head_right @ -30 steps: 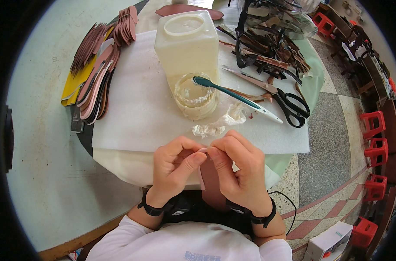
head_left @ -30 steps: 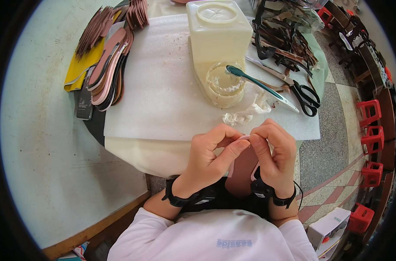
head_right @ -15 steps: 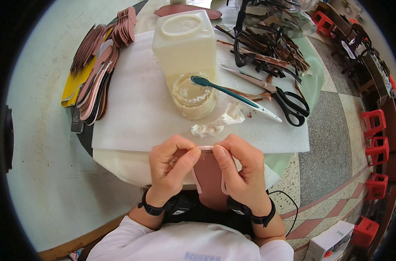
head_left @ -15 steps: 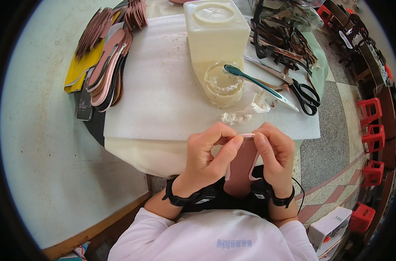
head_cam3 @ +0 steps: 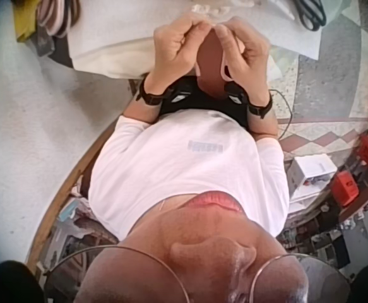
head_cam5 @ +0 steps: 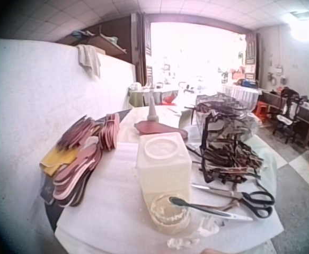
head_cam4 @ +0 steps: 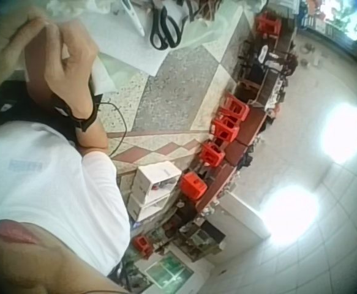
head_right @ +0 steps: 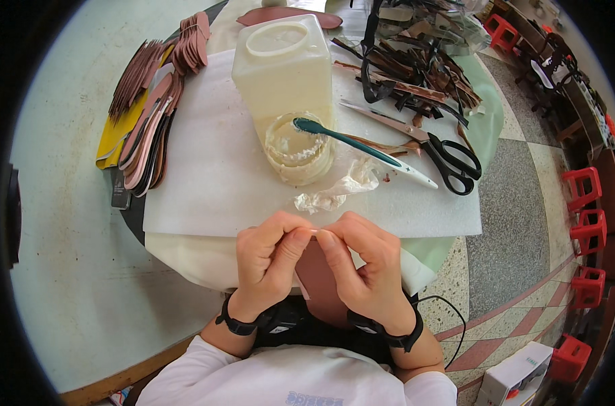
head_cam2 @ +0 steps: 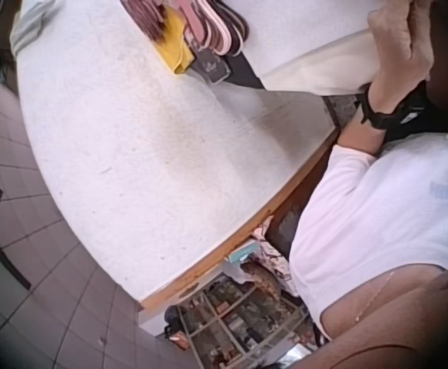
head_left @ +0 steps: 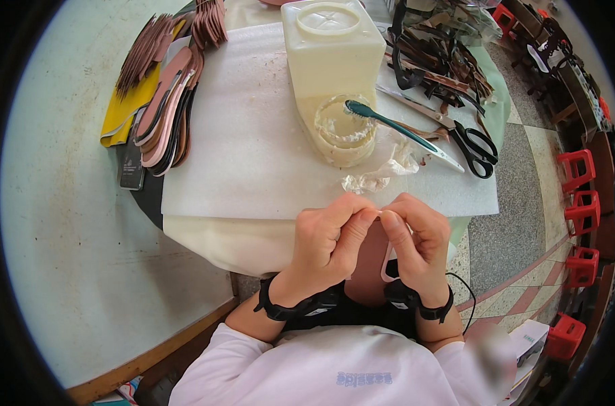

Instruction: The person presses a pink strip onto the edge of a shoe sole, trims the excess with shears, and applies adhesive using a toothbrush. They then wipe the sole, press a black strip onto the edge, and trim the excess before stacking it.

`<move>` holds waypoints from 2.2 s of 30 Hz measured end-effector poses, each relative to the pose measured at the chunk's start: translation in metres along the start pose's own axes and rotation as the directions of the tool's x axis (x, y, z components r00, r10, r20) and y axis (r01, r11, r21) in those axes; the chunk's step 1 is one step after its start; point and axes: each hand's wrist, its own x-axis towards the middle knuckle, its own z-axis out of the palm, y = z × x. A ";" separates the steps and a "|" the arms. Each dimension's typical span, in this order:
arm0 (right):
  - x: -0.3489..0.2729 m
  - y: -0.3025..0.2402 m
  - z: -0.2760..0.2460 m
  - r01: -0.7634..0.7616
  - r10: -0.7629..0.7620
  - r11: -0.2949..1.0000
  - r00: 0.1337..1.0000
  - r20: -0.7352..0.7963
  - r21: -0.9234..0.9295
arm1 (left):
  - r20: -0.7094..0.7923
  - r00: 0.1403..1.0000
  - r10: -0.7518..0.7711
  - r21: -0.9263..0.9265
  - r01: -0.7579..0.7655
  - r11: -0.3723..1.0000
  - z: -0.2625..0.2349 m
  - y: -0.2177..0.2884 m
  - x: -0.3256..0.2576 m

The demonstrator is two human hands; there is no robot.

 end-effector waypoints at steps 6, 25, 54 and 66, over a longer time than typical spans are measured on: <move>-0.002 0.004 0.004 -0.047 0.048 0.998 0.999 -0.023 0.049 | -0.054 0.998 -0.033 -0.023 0.032 0.999 0.002 -0.002 -0.002; -0.010 0.002 0.002 -0.102 0.110 0.988 0.992 -0.065 0.118 | -0.019 0.981 -0.195 -0.264 0.183 0.947 -0.003 -0.001 -0.008; -0.022 0.009 0.002 -0.169 0.203 0.963 0.967 -0.156 0.208 | -0.072 0.958 -0.277 -0.279 0.247 0.928 -0.001 -0.009 -0.018; -0.005 -0.002 -0.016 -0.150 0.202 0.963 0.952 -0.230 0.223 | 0.097 0.932 -0.350 -0.221 0.363 0.905 0.008 0.012 -0.013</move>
